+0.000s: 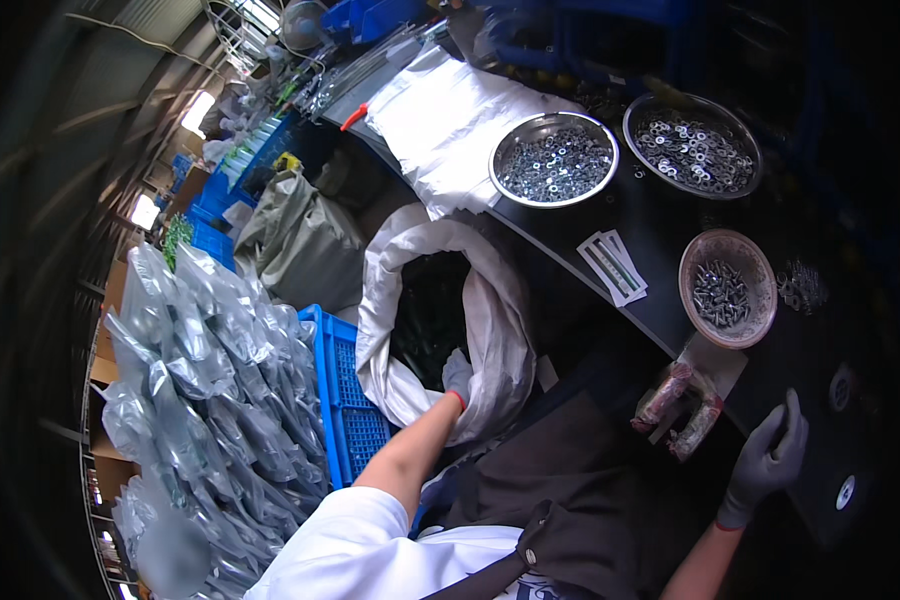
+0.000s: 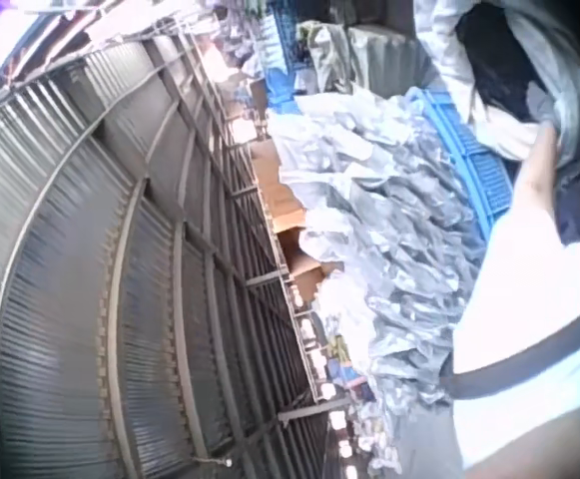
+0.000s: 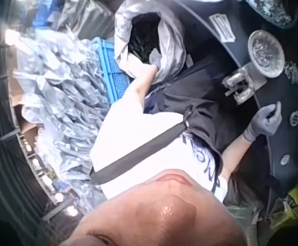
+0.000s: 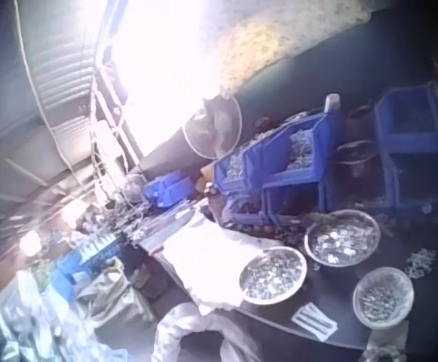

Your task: The person assembles hardware components by hand, using a dispensing tool to apply adhesive to plastic tubes and metal plates, then securing them together with screws and washers using an electric screwdriver.

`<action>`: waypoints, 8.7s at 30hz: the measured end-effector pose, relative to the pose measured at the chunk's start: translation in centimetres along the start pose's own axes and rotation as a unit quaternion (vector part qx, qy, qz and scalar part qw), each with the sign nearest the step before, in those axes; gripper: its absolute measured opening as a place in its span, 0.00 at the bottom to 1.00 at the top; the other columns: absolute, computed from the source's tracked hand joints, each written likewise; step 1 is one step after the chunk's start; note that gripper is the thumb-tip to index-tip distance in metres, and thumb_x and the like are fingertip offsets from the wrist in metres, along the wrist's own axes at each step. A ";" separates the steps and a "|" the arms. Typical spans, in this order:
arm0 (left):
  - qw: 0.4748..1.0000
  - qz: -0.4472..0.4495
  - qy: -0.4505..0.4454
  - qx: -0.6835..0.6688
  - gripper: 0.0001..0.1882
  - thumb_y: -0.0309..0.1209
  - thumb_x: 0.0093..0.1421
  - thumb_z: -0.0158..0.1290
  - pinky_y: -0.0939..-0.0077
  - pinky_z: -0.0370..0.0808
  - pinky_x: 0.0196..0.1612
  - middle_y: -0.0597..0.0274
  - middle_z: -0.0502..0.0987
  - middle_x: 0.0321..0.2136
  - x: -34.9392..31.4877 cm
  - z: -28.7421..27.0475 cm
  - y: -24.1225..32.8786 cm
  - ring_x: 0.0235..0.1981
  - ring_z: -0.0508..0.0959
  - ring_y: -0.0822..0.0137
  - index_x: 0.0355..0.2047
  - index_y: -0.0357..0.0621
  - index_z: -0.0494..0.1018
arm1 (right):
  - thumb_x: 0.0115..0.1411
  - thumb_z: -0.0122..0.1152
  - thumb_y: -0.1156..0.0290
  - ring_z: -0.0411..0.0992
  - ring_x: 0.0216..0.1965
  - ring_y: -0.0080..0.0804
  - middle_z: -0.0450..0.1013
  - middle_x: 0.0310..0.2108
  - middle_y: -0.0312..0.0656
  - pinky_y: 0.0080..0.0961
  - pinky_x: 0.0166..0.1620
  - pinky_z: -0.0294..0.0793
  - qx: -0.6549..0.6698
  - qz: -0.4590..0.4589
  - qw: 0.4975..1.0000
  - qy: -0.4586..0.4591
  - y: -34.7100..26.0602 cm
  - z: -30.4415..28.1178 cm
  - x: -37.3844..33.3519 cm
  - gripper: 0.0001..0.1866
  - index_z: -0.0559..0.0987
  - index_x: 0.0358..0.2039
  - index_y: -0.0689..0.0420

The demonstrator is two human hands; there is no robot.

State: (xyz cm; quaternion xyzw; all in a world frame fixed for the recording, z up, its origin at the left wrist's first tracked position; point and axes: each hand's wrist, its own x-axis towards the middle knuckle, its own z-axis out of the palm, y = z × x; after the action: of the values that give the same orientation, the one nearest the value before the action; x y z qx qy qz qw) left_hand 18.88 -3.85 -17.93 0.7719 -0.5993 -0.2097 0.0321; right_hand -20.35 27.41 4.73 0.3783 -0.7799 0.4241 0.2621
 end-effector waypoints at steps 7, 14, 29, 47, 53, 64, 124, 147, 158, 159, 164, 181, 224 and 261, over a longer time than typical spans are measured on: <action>0.898 0.281 0.293 -0.170 0.13 0.32 0.51 0.56 0.58 0.71 0.46 0.47 0.76 0.34 0.4 -7.9 1.4 0.39 0.76 0.48 0.35 0.37 0.73 | 0.64 0.52 0.80 0.72 0.34 0.25 0.75 0.35 0.40 0.22 0.39 0.71 -0.034 0.013 0.999 -0.016 1.8 -0.1 -0.6 0.12 0.77 0.47 0.65; 0.810 0.428 0.290 -0.277 0.17 0.25 0.57 0.56 0.60 0.62 0.60 0.43 0.65 0.54 -6.1 -20.7 7.3 0.57 0.65 0.47 0.48 0.39 0.73 | 0.67 0.41 0.78 0.66 0.33 0.17 0.72 0.36 0.35 0.15 0.35 0.64 0.192 0.183 0.964 -0.002 -7.1 -2.8 -0.7 0.16 0.74 0.51 0.63; 0.568 0.809 0.058 -0.141 0.24 0.47 0.45 0.61 0.60 0.67 0.47 0.65 0.74 0.45 -23.3 -22.5 19.3 0.43 0.71 0.60 0.41 0.49 0.76 | 0.63 0.53 0.70 0.65 0.20 0.12 0.71 0.24 0.30 0.15 0.22 0.64 0.400 0.438 0.732 -0.336 -16.0 -3.4 3.0 0.10 0.75 0.41 0.62; 0.534 0.419 -0.435 -0.592 0.33 0.34 0.64 0.38 0.84 0.68 0.24 0.49 0.74 0.39 -23.3 -19.6 24.3 0.23 0.71 0.75 0.66 0.36 0.42 | 0.51 0.64 0.59 0.73 0.40 0.41 0.74 0.35 0.45 0.39 0.43 0.70 -0.322 0.091 0.911 -0.239 1.2 2.1 11.8 0.16 0.80 0.37 0.55; 0.544 0.456 -0.409 -0.573 0.36 0.24 0.63 0.41 0.80 0.71 0.35 0.50 0.69 0.49 -25.6 -20.3 26.1 0.33 0.74 0.72 0.68 0.47 0.39 | 0.52 0.65 0.58 0.75 0.38 0.39 0.75 0.34 0.42 0.37 0.42 0.73 -0.159 0.098 0.962 -0.198 2.5 2.1 10.2 0.17 0.79 0.38 0.55; 0.513 0.598 -0.362 -0.498 0.26 0.14 0.56 0.54 0.78 0.77 0.42 0.57 0.75 0.40 -27.6 -19.1 30.8 0.39 0.79 0.72 0.52 0.42 0.58 | 0.62 0.59 0.64 0.69 0.29 0.15 0.76 0.31 0.33 0.14 0.32 0.66 0.555 0.362 0.653 -0.367 -7.0 -4.9 9.6 0.14 0.80 0.40 0.62; 0.596 0.472 -0.493 -0.422 0.16 0.25 0.64 0.44 0.89 0.62 0.23 0.72 0.65 0.25 -36.5 -15.6 35.8 0.21 0.63 0.84 0.53 0.40 0.61 | 0.53 0.61 0.68 0.76 0.37 0.39 0.76 0.36 0.43 0.34 0.43 0.74 -0.085 0.215 0.972 -0.039 13.1 -10.9 7.9 0.12 0.80 0.38 0.55; 0.574 0.564 -0.422 -0.418 0.18 0.25 0.59 0.52 0.78 0.73 0.41 0.57 0.75 0.37 -35.9 -11.4 36.2 0.35 0.76 0.71 0.50 0.37 0.66 | 0.44 0.71 0.66 0.76 0.36 0.36 0.75 0.31 0.44 0.31 0.42 0.74 -0.012 0.213 0.947 -0.242 11.8 -12.9 15.3 0.16 0.82 0.35 0.56; 0.557 0.431 -0.521 -0.481 0.14 0.31 0.65 0.48 0.86 0.65 0.25 0.69 0.70 0.26 -37.3 -13.8 36.5 0.22 0.68 0.81 0.50 0.41 0.65 | 0.42 0.72 0.65 0.76 0.37 0.43 0.76 0.33 0.43 0.34 0.44 0.75 -0.004 -0.082 0.971 -0.226 -6.5 -17.2 12.5 0.18 0.81 0.36 0.53; 0.556 0.472 -0.471 -0.497 0.14 0.30 0.64 0.50 0.84 0.70 0.32 0.66 0.74 0.31 -37.3 -13.5 36.2 0.28 0.72 0.80 0.49 0.39 0.67 | 0.42 0.72 0.65 0.76 0.37 0.43 0.76 0.33 0.43 0.34 0.44 0.75 -0.002 -0.088 0.970 -0.229 -6.8 -17.2 12.4 0.18 0.81 0.36 0.53; 0.577 0.575 -0.342 -0.469 0.16 0.30 0.62 0.53 0.76 0.73 0.41 0.56 0.77 0.35 -36.6 -14.5 35.0 0.36 0.75 0.74 0.49 0.38 0.67 | 0.43 0.70 0.68 0.75 0.34 0.41 0.74 0.32 0.41 0.33 0.36 0.72 -0.091 -0.150 0.970 -0.171 -8.2 -16.0 10.9 0.17 0.80 0.36 0.54; 0.447 0.395 -0.607 -0.525 0.29 0.29 0.64 0.51 0.92 0.61 0.25 0.73 0.66 0.28 -29.9 -22.8 34.0 0.23 0.63 0.85 0.62 0.47 0.53 | 0.49 0.64 0.70 0.73 0.34 0.36 0.72 0.34 0.38 0.31 0.36 0.72 -0.074 -0.309 0.945 -0.078 -10.0 -7.9 15.6 0.14 0.79 0.38 0.55; 0.509 0.806 -0.140 -0.269 0.28 0.18 0.48 0.58 0.62 0.73 0.41 0.47 0.74 0.38 -33.5 -13.9 33.1 0.37 0.77 0.50 0.52 0.37 0.68 | 0.55 0.57 0.77 0.75 0.32 0.41 0.76 0.31 0.46 0.28 0.37 0.74 -0.103 0.206 0.940 0.251 4.6 -23.2 -1.6 0.05 0.79 0.32 0.60; 0.563 0.820 -0.056 0.090 0.29 0.29 0.54 0.57 0.61 0.75 0.45 0.39 0.77 0.43 -35.3 -11.7 33.7 0.43 0.79 0.47 0.58 0.38 0.67 | 0.53 0.52 0.53 0.71 0.54 0.44 0.72 0.54 0.47 0.39 0.57 0.66 -0.489 0.294 0.820 -0.048 40.0 -38.0 2.2 0.26 0.76 0.52 0.48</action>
State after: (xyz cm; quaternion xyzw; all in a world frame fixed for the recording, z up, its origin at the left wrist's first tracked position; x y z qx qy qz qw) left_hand -14.43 17.54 12.91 -0.0652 -0.9907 -0.0809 0.0874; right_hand -50.76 73.44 6.93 -0.0269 -0.9707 0.0258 0.2375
